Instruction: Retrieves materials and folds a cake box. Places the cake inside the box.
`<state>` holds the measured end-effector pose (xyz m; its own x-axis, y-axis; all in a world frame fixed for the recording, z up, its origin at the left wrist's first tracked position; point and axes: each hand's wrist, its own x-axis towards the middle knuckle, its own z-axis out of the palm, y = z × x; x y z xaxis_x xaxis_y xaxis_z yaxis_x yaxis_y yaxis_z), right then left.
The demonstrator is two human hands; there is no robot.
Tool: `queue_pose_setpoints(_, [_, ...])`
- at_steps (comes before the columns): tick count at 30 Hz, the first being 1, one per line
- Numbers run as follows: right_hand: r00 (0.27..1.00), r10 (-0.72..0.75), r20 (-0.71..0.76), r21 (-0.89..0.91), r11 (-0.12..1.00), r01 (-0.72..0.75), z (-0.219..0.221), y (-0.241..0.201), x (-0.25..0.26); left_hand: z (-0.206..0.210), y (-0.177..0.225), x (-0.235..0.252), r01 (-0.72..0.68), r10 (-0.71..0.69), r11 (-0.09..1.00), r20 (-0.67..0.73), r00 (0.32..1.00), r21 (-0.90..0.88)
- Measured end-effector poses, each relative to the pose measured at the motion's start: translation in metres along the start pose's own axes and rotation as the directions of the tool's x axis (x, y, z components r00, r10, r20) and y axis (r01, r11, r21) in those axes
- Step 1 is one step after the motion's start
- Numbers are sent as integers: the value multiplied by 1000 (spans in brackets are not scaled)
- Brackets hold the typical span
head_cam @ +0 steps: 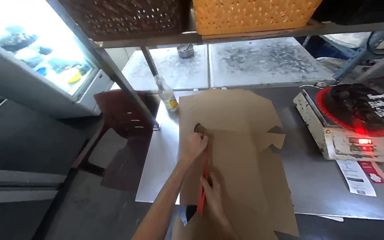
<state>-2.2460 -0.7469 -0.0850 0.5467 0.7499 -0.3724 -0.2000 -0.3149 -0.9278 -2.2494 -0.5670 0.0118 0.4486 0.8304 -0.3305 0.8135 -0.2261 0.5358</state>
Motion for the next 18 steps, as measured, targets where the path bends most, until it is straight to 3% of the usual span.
queue_pose_setpoints(5, [996,-65,55,19,998,64,-3,3,13,-1,11,-15,72,-76,993,-36,996,-98])
queue_pose_setpoints(9, [995,-102,15,-7,995,102,-7,2,18,-15,27,-20,169,-162,966,48,986,-194])
queue_pose_setpoints(13, [995,-92,-25,-19,996,92,-3,-1,18,-19,32,-25,181,-174,967,50,983,-177])
queue_pose_setpoints(18, [992,-110,-64,-35,994,108,0,-1,20,-3,12,12,113,-106,991,91,990,-69])
